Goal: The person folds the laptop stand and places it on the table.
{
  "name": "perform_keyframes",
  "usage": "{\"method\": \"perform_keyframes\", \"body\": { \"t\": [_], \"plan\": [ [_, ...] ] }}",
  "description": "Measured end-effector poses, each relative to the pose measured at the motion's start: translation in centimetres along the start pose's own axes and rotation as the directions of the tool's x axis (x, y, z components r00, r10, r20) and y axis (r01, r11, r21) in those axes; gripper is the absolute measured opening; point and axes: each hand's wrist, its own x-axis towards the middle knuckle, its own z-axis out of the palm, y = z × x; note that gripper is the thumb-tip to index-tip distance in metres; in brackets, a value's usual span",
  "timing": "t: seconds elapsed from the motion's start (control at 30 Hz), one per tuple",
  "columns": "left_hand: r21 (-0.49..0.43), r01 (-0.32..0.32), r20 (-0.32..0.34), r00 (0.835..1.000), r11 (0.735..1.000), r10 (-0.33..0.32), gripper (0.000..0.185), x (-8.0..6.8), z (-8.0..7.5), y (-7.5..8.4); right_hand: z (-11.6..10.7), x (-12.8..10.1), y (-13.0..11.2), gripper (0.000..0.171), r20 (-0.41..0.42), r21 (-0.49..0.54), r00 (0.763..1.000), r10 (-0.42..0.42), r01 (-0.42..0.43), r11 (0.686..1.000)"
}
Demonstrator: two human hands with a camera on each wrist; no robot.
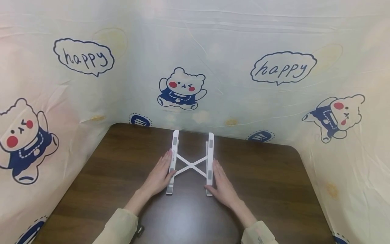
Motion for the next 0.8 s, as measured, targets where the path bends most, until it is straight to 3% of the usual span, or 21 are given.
{"method": "perform_keyframes", "body": {
  "t": [0.53, 0.8],
  "plan": [
    [0.005, -0.012, 0.020, 1.000, 1.000, 0.011, 0.084, 0.5, 0.5, 1.0, -0.8, -0.8, 0.5, 0.117, -0.012, 0.039, 0.999, 0.038, -0.038, 0.999],
    [0.038, -0.052, -0.016, 0.998, 0.998, 0.052, 0.083, 0.9, 0.9, 1.4, -0.8, -1.0, 0.8, 0.117, -0.021, 0.036, 0.998, 0.055, -0.054, 0.998]
  ]
}}
